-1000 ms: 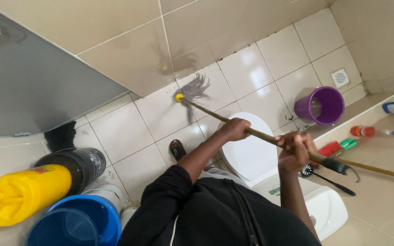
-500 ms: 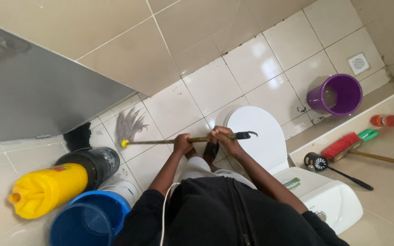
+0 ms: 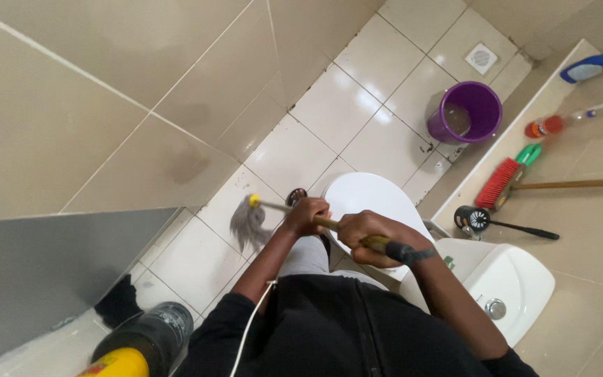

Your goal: The person mops the tiled bathroom floor using a string mop, moving around the toilet and sink. They repeatedly dip the mop into a purple bucket and continue mopping different sections of the floor.

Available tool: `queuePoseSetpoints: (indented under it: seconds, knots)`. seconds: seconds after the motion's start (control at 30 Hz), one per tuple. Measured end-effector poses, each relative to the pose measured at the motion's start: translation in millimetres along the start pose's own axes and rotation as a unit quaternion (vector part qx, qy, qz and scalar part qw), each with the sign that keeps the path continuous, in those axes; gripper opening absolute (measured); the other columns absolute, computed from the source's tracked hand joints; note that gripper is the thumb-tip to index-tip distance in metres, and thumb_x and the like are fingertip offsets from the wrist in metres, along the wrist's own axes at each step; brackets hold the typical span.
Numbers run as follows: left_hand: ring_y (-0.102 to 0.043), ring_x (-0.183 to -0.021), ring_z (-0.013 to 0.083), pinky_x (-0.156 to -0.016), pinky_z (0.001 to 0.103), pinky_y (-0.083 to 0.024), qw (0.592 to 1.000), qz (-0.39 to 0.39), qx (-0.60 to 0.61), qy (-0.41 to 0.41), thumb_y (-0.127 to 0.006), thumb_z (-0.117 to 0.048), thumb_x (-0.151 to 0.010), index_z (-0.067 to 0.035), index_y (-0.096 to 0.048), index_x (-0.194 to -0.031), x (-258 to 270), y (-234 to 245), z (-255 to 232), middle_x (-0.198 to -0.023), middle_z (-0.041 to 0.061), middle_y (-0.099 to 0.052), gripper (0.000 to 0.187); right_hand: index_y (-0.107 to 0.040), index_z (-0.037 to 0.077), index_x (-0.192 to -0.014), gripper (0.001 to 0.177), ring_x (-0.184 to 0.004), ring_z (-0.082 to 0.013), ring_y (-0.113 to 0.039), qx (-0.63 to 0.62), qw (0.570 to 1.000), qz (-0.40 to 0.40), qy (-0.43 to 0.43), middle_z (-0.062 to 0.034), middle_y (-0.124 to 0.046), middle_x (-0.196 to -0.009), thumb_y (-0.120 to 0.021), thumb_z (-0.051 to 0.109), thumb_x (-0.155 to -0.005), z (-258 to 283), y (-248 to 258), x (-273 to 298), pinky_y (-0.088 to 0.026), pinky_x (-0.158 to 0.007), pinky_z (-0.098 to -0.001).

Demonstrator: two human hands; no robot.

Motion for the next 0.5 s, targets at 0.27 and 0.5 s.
queuePoseSetpoints:
  seconds: [0.27,0.5]
  knots:
    - [-0.064,-0.073,0.0348,-0.064,0.046,-0.050,0.995,0.051,-0.076,-0.028,-0.077,-0.023,-0.085,-0.006,-0.058,-0.079,-191.4,14.3,45.5,-0.079,0.012,-0.063,0.026,-0.049,0.003,-0.070,0.020,-0.070,-0.0267,-0.059,0.199,0.919,-0.330,-0.081,-0.0103,-0.057,-0.072,-0.067,0.002,-0.078,-8.3,64.1,-22.8,-0.054,-0.081,-0.0433]
    - [-0.057,-0.121,0.0414,-0.095,0.045,-0.051,0.997,0.056,-0.040,0.034,-0.073,-0.042,-0.091,-0.008,-0.062,-0.120,-263.0,-36.3,129.4,-0.122,0.019,-0.066,0.046,-0.050,0.001,-0.068,0.022,-0.073,-0.0301,-0.060,0.215,0.842,-0.406,-0.283,-0.0147,-0.057,-0.070,-0.072,0.003,-0.070,-42.4,98.2,-48.9,-0.052,-0.078,-0.0409]
Point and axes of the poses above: each hand's wrist, its own x-axis away from the middle knuckle, its own y-axis out of the back of the hand, z = x × y, the point moved 3 cm from there along -x, towards the middle knuckle
